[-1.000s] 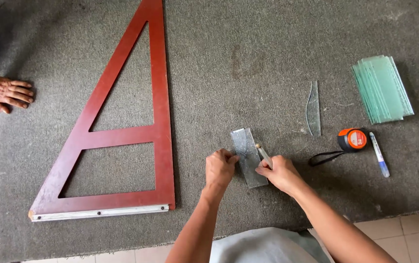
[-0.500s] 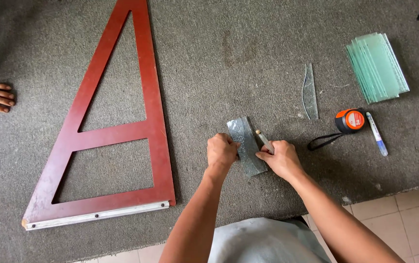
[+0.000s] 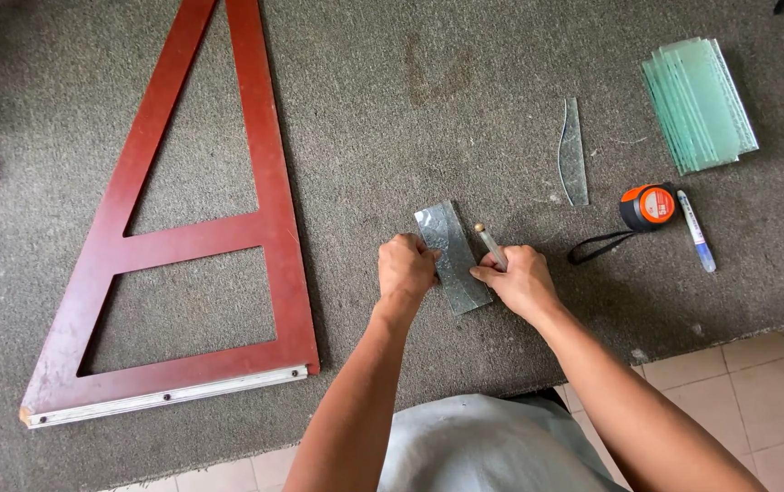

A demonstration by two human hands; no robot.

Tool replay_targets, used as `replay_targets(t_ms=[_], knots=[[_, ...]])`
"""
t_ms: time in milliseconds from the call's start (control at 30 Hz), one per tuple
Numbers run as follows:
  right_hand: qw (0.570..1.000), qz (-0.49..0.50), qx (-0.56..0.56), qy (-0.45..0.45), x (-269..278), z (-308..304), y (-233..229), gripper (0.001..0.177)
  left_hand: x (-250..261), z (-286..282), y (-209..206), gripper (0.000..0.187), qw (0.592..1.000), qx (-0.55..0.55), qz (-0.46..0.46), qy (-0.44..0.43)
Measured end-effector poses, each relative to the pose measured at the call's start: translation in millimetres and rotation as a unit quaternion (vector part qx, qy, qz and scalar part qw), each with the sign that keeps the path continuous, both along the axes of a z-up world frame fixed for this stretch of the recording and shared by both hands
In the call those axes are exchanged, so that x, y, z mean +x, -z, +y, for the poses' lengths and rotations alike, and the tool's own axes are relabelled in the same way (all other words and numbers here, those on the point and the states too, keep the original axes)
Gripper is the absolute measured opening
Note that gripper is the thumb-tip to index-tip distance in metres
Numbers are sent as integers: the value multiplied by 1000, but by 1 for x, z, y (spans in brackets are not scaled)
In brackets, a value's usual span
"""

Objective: Manually score and break small pieces of glass using a glass cutter tool.

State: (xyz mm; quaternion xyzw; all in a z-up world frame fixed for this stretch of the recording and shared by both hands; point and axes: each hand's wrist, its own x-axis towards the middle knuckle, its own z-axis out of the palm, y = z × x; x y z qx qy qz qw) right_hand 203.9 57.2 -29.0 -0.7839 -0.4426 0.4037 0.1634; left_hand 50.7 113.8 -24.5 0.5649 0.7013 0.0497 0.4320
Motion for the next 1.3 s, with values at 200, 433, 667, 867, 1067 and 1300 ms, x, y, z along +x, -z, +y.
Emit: replay_targets(t_ms=[200, 433, 667, 867, 1067, 1300], knots=[[1000, -3, 16, -10, 0, 0, 5, 10, 1, -1, 2, 15, 1000, 5, -9, -10], [1000, -1, 29, -7, -3, -1, 0, 9, -1, -2, -6, 15, 1000, 4, -11, -6], [1000, -11, -3, -20, -2, 2, -2, 12, 1, 1, 1, 11, 1000, -6, -18, -11], [1000, -17, -13, -20, -2, 3, -1, 13, 0, 2, 0, 11, 1000, -1, 9, 14], [1000, -22, -16, -12, -2, 2, 0, 12, 2, 2, -11, 11, 999, -1, 34, 25], [1000, -17, -11, 5, -4, 0, -2, 10, 0, 5, -3, 10, 999, -5, 28, 21]])
